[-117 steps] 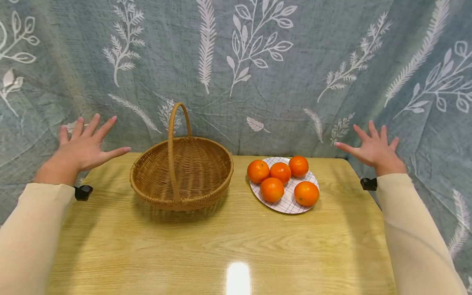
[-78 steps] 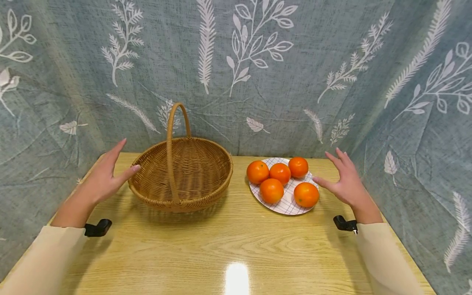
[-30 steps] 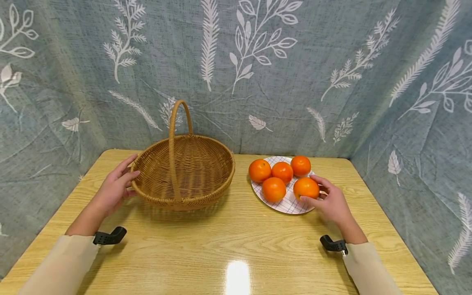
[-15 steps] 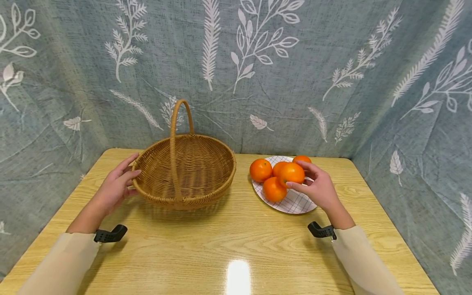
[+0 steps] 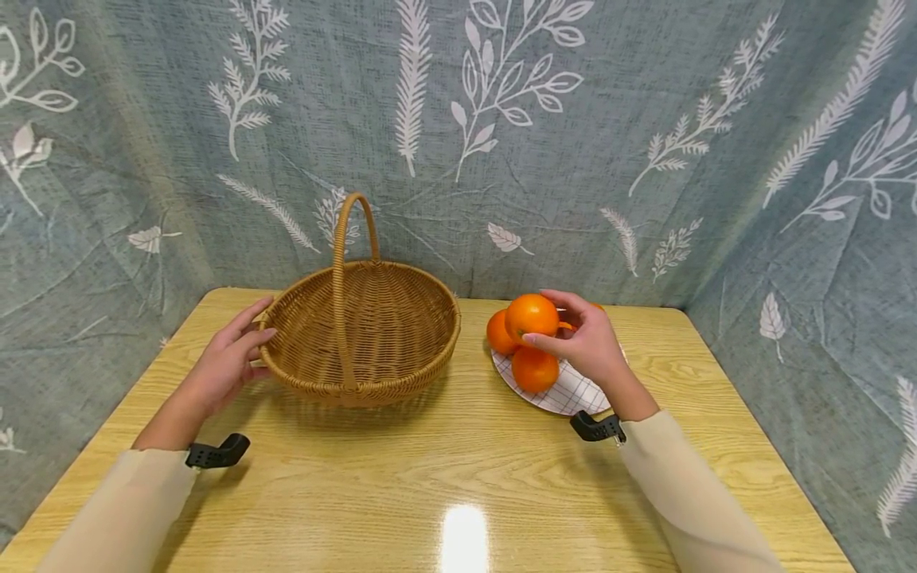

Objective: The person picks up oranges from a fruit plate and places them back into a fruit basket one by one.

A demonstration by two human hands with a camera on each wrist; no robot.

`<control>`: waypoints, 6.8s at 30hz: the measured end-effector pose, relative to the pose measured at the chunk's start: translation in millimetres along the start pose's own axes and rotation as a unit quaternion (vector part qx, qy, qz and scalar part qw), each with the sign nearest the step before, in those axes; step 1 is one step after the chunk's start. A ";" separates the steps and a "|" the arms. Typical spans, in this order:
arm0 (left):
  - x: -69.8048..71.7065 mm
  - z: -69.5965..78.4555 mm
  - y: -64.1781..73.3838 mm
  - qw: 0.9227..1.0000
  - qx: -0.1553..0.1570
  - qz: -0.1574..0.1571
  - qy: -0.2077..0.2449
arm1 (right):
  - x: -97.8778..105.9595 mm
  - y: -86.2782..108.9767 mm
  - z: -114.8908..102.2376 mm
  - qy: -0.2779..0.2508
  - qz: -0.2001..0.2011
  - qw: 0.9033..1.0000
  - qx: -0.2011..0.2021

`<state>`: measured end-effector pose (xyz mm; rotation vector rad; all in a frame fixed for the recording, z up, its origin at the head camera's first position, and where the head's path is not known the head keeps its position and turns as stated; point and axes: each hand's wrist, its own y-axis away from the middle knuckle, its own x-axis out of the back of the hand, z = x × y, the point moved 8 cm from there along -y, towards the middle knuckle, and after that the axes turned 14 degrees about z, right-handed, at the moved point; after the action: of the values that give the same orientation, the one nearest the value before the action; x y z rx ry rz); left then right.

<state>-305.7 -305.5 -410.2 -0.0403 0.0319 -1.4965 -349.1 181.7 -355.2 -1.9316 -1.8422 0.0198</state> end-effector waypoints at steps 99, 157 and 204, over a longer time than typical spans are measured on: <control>9.2 4.1 -3.7 0.998 0.007 -0.066 0.008 | -294.6 -50.4 -58.3 0.354 -0.369 0.859 0.042; 7.5 3.8 -5.8 0.992 -0.020 -0.108 0.067 | -7.9 49.6 55.0 0.099 0.146 0.982 -0.059; 6.9 6.6 -9.5 0.985 0.014 -0.131 0.114 | -11.2 32.7 23.7 0.012 0.078 0.995 -0.058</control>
<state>-314.4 -313.1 -403.2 0.1550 0.1977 -1.7576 -327.1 179.0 -390.9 -2.1416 -1.7070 -0.0603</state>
